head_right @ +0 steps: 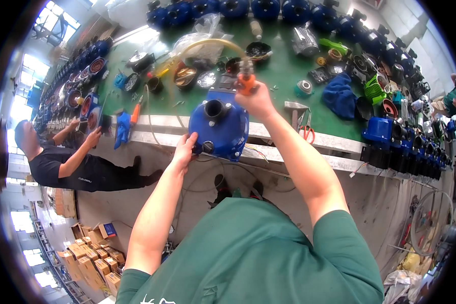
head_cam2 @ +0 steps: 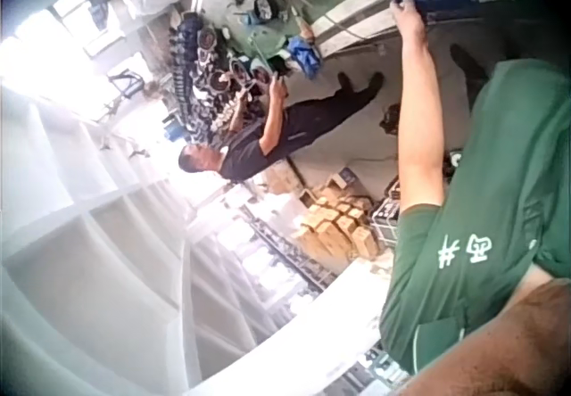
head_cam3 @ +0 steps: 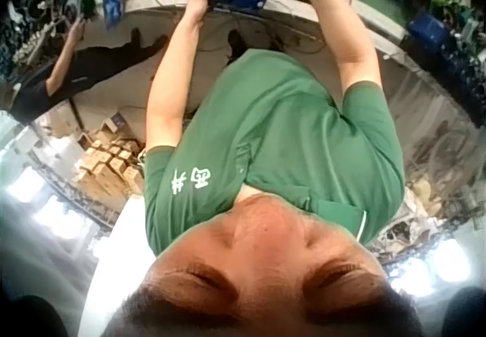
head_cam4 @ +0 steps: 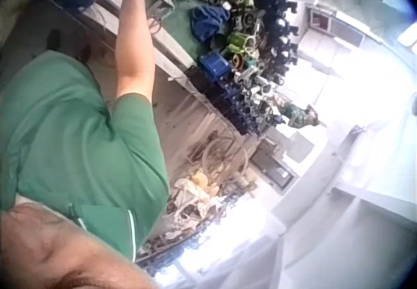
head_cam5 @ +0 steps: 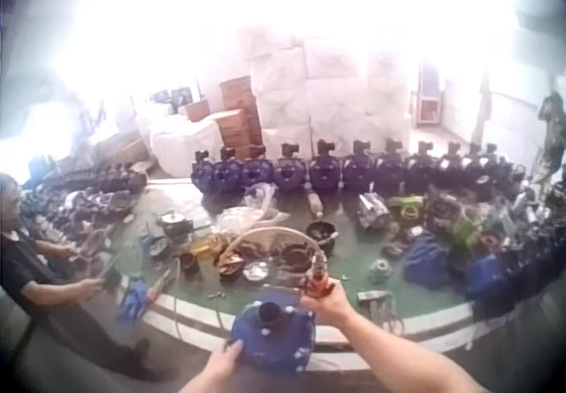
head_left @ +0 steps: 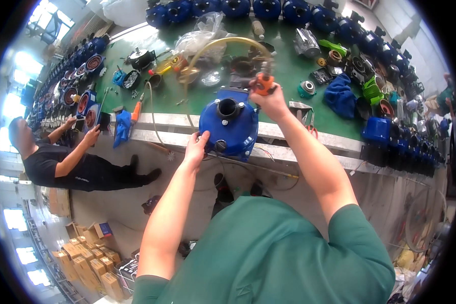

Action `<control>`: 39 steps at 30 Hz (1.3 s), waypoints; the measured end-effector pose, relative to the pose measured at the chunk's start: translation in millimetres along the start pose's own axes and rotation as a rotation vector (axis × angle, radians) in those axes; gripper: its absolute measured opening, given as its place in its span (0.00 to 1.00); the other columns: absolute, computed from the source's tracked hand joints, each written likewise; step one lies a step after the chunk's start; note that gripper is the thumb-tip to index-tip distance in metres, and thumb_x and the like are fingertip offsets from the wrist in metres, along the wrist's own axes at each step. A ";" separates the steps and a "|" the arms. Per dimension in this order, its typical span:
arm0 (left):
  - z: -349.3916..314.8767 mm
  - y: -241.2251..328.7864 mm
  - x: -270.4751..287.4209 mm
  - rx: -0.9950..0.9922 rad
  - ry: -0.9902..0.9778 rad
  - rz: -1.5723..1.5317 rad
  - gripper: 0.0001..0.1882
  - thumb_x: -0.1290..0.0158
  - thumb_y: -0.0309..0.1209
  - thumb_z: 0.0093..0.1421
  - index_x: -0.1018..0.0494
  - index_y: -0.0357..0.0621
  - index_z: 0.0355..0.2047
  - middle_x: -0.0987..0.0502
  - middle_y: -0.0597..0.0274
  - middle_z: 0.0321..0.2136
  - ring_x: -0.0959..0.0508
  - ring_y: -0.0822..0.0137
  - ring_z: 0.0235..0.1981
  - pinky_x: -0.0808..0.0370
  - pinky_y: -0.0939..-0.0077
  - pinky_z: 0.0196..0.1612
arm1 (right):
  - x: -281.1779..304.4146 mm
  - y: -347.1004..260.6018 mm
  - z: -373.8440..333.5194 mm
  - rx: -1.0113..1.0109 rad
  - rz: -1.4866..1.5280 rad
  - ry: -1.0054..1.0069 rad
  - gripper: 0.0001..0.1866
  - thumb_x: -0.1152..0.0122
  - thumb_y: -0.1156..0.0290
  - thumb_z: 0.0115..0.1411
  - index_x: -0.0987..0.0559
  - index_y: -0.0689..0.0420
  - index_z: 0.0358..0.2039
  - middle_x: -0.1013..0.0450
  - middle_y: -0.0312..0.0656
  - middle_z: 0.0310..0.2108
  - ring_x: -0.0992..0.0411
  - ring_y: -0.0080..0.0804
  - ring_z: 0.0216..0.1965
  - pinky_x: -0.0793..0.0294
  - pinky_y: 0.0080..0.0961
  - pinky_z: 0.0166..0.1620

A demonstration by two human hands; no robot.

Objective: The person handles water pump components on a workbench, positions a pump housing, and fastens screws into it using a pneumatic screwdriver.

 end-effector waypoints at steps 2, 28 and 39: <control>-2.7 -0.5 3.5 -0.011 0.003 0.014 0.34 0.50 0.56 0.66 0.37 0.46 0.62 0.29 0.56 0.55 0.28 0.61 0.52 0.29 0.60 0.49 | -2.2 -26.6 -23.1 -0.007 -0.009 -0.041 0.16 0.35 0.80 0.50 0.22 0.60 0.42 0.24 0.35 0.35 0.25 0.21 0.36 0.25 0.21 0.43; -0.7 4.2 5.8 -0.067 -0.002 0.068 0.41 0.47 0.57 0.64 0.42 0.43 0.67 0.31 0.48 0.59 0.28 0.55 0.56 0.27 0.55 0.50 | -66.2 -2.7 -131.8 0.010 -0.225 -0.269 0.11 0.35 0.78 0.44 0.22 0.56 0.31 0.24 0.35 0.33 0.27 0.31 0.44 0.29 0.35 0.50; 14.3 -11.6 10.0 -0.075 0.034 -0.007 0.35 0.46 0.54 0.65 0.37 0.44 0.63 0.26 0.53 0.50 0.26 0.62 0.49 0.27 0.60 0.50 | -69.5 1.2 -133.8 0.019 -0.214 -0.243 0.11 0.36 0.76 0.46 0.20 0.57 0.33 0.25 0.37 0.31 0.25 0.32 0.36 0.27 0.30 0.46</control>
Point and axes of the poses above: each hand's wrist, its own z-axis towards the middle knuckle, its own x-axis out of the back of the hand, y = z × x, the point moved 8 cm from there along z, towards the middle knuckle
